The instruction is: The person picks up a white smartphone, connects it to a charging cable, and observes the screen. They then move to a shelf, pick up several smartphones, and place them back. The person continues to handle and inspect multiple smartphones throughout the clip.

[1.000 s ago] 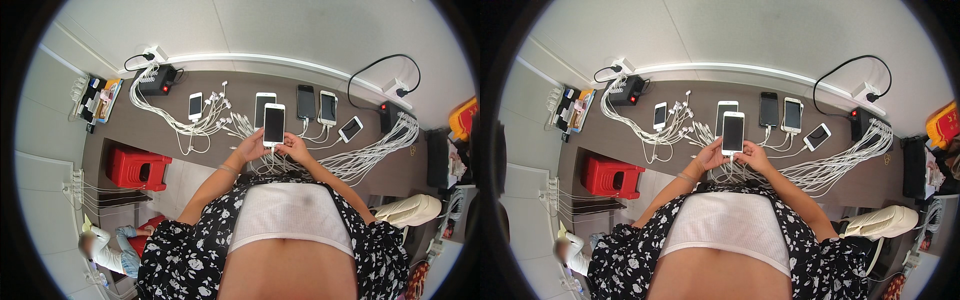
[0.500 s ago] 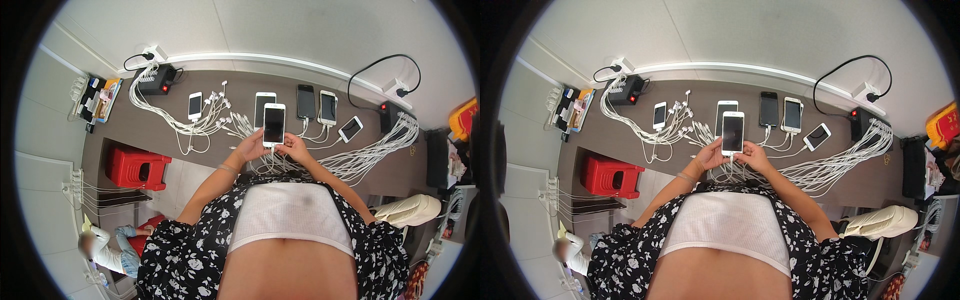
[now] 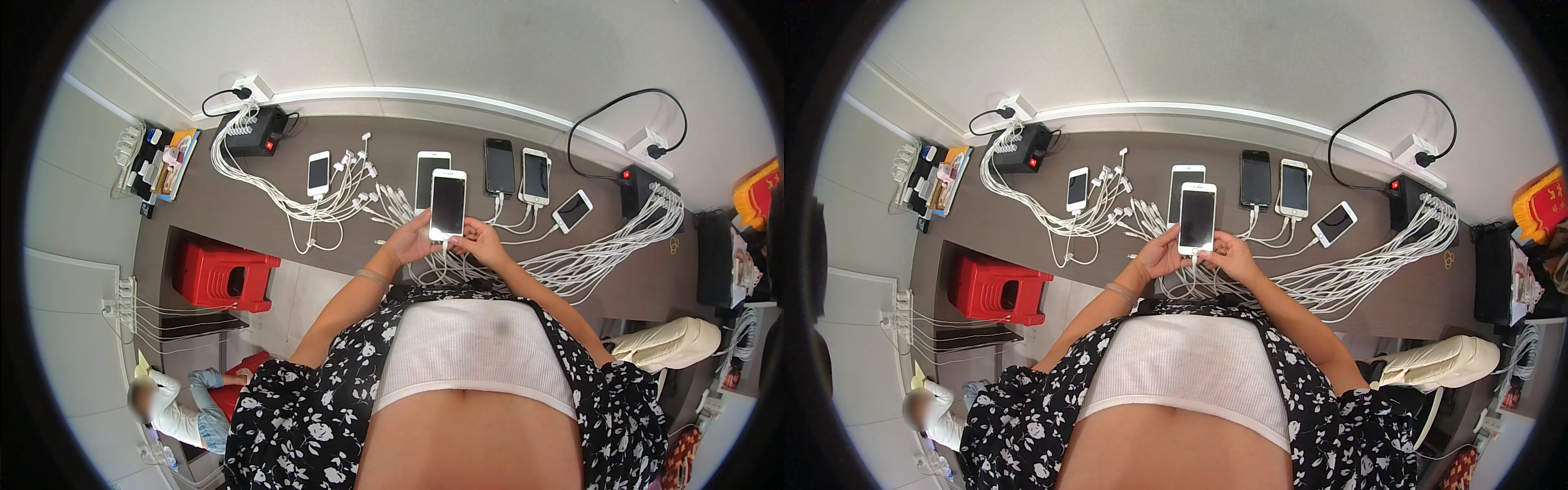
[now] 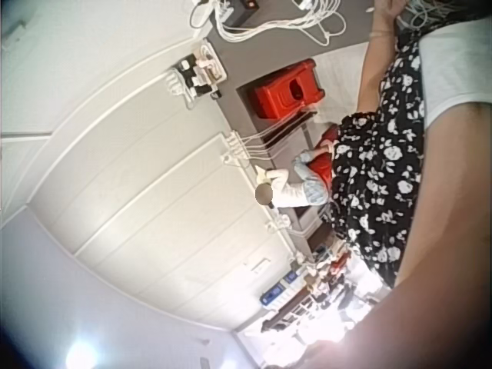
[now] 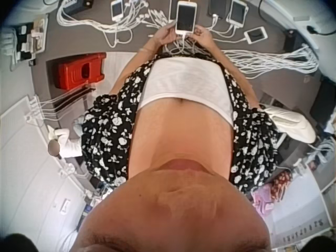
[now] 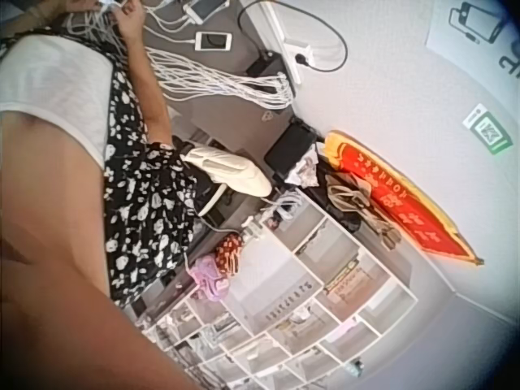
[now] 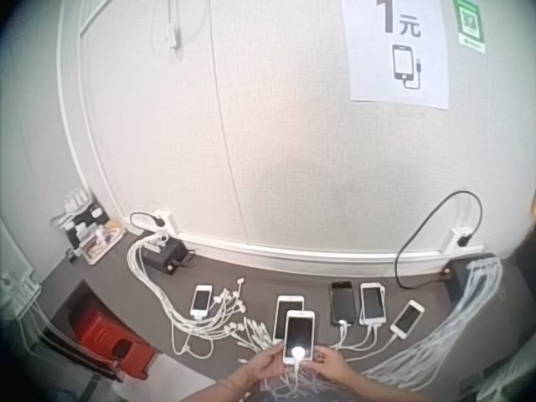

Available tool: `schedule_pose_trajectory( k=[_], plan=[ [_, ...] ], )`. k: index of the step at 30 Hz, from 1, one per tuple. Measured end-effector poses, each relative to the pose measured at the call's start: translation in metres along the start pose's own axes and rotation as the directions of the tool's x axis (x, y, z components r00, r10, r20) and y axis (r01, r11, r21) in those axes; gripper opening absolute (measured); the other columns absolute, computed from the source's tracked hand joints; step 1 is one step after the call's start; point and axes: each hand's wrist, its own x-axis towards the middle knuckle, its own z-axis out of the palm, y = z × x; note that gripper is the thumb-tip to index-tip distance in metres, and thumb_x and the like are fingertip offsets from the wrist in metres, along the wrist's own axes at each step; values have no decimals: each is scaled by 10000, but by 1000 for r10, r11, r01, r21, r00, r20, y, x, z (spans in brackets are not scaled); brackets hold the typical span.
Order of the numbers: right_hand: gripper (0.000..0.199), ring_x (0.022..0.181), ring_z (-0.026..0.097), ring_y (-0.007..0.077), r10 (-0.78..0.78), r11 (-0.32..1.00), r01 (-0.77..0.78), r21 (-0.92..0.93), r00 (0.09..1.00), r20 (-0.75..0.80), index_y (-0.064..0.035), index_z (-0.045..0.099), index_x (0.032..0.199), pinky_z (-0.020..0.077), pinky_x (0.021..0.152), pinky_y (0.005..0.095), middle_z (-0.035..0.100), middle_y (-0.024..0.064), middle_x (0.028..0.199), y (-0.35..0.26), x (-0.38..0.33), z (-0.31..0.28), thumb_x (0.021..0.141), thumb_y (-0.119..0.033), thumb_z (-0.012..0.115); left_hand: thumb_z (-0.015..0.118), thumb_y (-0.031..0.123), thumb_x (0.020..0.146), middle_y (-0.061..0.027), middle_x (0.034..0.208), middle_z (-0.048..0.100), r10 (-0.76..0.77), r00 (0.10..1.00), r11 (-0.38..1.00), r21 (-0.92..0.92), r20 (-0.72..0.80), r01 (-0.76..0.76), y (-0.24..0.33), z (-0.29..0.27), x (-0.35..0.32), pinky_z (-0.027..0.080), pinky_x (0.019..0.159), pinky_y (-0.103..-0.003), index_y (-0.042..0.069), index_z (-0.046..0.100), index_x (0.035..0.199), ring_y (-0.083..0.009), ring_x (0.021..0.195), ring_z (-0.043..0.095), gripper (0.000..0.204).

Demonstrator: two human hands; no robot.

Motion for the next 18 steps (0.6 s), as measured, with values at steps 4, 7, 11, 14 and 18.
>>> schedule_pose_trajectory(
  k=[4,7,11,14,18],
  plan=[
    [315,691,595,99,4,1000,-4,-3,1000,4,4,511,1091,495,588,212,625,58,813,0,0,-1,804,-62,624,305,302,959,-134,1240,470,-7,1000,1000,8,25,6,2,4,-1,438,924,-423,55,349,1282,-267,1117,496,409],
    [328,704,599,105,-3,1000,3,-4,1000,-10,11,504,1104,496,591,216,625,62,830,-3,-1,2,806,-60,622,314,297,957,-137,1247,464,8,1000,1000,27,29,-9,2,8,-2,428,934,-431,56,330,1294,-263,1120,494,414],
    [342,722,604,112,6,1000,-6,-13,1000,-6,17,497,1117,499,598,221,624,68,858,-2,-1,1,808,-58,620,322,303,954,-138,1249,462,7,999,1000,5,39,-7,1,6,-3,426,937,-433,57,331,1293,-266,1120,494,419],
    [331,727,606,115,7,1000,-7,0,1000,-1,15,500,1108,499,603,223,623,69,866,-3,-2,1,809,-60,619,324,302,954,-138,1248,464,4,999,1000,3,43,-4,1,5,-2,427,936,-435,58,333,1291,-266,1119,496,416],
    [318,731,608,117,5,1000,-5,6,1000,8,16,504,1096,499,606,225,623,69,862,-3,-2,1,809,-60,619,326,300,954,-137,1246,465,11,999,1000,1,40,-11,1,6,-2,432,930,-438,66,335,1289,-266,1117,498,409]
  ],
)
